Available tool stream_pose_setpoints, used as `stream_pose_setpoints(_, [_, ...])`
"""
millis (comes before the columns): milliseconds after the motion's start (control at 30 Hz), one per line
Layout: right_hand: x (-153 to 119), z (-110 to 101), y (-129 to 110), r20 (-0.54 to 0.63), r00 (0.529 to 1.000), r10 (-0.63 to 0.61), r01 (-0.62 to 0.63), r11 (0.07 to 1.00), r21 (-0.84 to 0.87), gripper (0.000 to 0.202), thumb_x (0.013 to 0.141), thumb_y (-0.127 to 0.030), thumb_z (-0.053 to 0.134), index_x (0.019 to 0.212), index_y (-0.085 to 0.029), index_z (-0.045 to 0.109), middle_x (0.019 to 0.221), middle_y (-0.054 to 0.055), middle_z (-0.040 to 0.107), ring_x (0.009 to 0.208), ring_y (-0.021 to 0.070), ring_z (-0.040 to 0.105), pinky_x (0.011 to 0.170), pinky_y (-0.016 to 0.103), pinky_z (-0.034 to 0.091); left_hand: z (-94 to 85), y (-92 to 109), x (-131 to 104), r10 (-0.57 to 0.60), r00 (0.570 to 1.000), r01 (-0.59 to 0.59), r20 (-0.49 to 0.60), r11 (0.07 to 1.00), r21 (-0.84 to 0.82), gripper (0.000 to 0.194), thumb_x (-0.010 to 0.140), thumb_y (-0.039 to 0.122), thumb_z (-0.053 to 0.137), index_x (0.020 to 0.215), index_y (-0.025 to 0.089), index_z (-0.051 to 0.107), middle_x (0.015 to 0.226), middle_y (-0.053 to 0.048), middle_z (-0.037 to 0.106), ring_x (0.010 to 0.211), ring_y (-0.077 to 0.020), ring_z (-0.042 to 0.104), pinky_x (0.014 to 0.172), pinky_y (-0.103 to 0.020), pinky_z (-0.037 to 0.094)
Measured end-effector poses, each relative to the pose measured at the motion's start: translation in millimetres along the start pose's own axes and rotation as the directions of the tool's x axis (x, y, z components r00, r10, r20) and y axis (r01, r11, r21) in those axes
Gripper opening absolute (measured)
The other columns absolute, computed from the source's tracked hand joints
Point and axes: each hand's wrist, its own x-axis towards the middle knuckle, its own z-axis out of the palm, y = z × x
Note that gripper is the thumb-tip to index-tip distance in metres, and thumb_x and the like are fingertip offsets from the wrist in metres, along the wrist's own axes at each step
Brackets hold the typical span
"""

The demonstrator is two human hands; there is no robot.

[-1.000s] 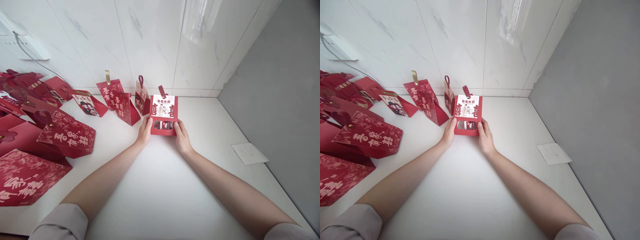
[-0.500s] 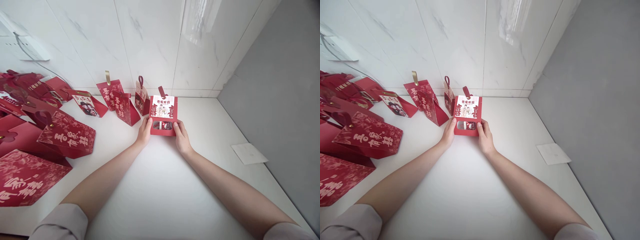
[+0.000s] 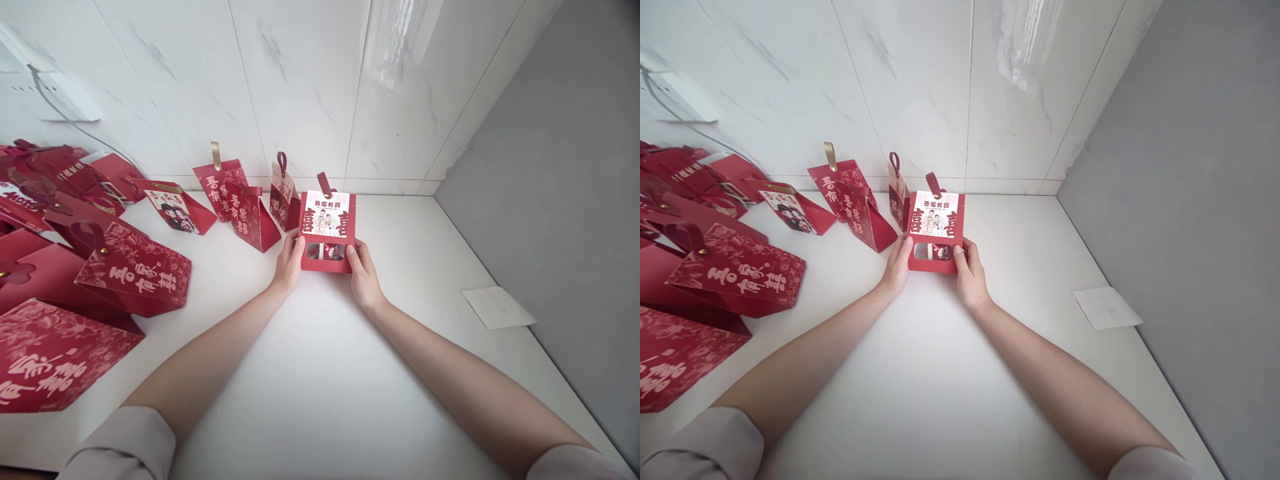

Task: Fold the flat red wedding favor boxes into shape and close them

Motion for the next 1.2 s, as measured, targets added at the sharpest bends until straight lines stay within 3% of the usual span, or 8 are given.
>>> stream_pose_setpoints(100, [-2,1,-2,0.001,0.999,-0.049,0.049,0.999,-0.001,0.051,0.097,-0.054,0.048,0.142,-0.03,0.043,0.149,0.003,0.048,0.138,0.0225,0.044,0.116,0.043,0.035,0.7,8,-6,0.133,0.991,-0.133,-0.01,0.991,0.023,0.05,0.095,0.053,0.047,0.136,0.024,0.045,0.136,-0.011,0.058,0.124,-0.0248,0.056,0.104,-0.04,0.047])
stream_pose_setpoints(200, [-6,2,-7,0.003,0.995,-0.103,0.103,0.994,-0.031,0.064,0.096,-0.053,0.049,0.153,-0.033,0.027,0.154,0.002,0.042,0.142,0.0229,0.04,0.118,0.044,0.032,1.1,13,-10,0.301,0.951,-0.304,0.065,0.951,0.047,0.057,0.096,0.049,0.047,0.146,0.024,0.035,0.146,-0.012,0.05,0.135,-0.0268,0.048,0.111,-0.042,0.041])
stream_pose_setpoints(267, [-7,3,-10,0.008,0.991,-0.135,0.136,0.989,-0.064,0.068,0.096,-0.052,0.051,0.155,-0.034,0.021,0.154,0.001,0.042,0.142,0.0235,0.04,0.119,0.045,0.031,0.8,13,-10,0.328,0.936,-0.336,0.129,0.941,0.048,0.06,0.095,0.048,0.048,0.149,0.025,0.032,0.152,-0.011,0.044,0.141,-0.0277,0.041,0.116,-0.043,0.036])
stream_pose_setpoints(400, [-6,2,-12,0.044,0.984,-0.175,0.178,0.98,-0.084,0.065,0.097,-0.048,0.051,0.154,-0.033,0.024,0.158,0.0,0.036,0.144,0.0227,0.036,0.12,0.044,0.03,-0.1,8,-5,0.154,0.972,-0.171,0.178,0.982,0.08,0.054,0.095,0.048,0.048,0.144,0.025,0.041,0.149,-0.008,0.048,0.138,-0.0274,0.044,0.116,-0.043,0.036])
stream_pose_setpoints(533, [-2,1,-7,0.048,0.992,-0.113,0.116,0.992,-0.058,0.062,0.096,-0.047,0.052,0.152,-0.033,0.029,0.157,0.001,0.038,0.141,0.0226,0.04,0.119,0.044,0.033,0.1,8,-2,0.014,0.987,-0.036,0.163,0.991,0.131,0.048,0.096,0.049,0.047,0.136,0.023,0.048,0.145,-0.007,0.053,0.134,-0.0269,0.049,0.113,-0.044,0.039])
stream_pose_setpoints(1200, [-1,1,-6,0.032,0.997,-0.071,0.072,0.997,-0.039,0.057,0.094,-0.05,0.053,0.146,-0.031,0.039,0.153,0.002,0.043,0.139,0.0227,0.043,0.117,0.045,0.034,0.7,9,-3,0.005,0.99,-0.021,0.144,0.994,0.108,0.046,0.094,0.051,0.049,0.131,0.023,0.05,0.138,-0.008,0.058,0.131,-0.0271,0.052,0.109,-0.044,0.042])
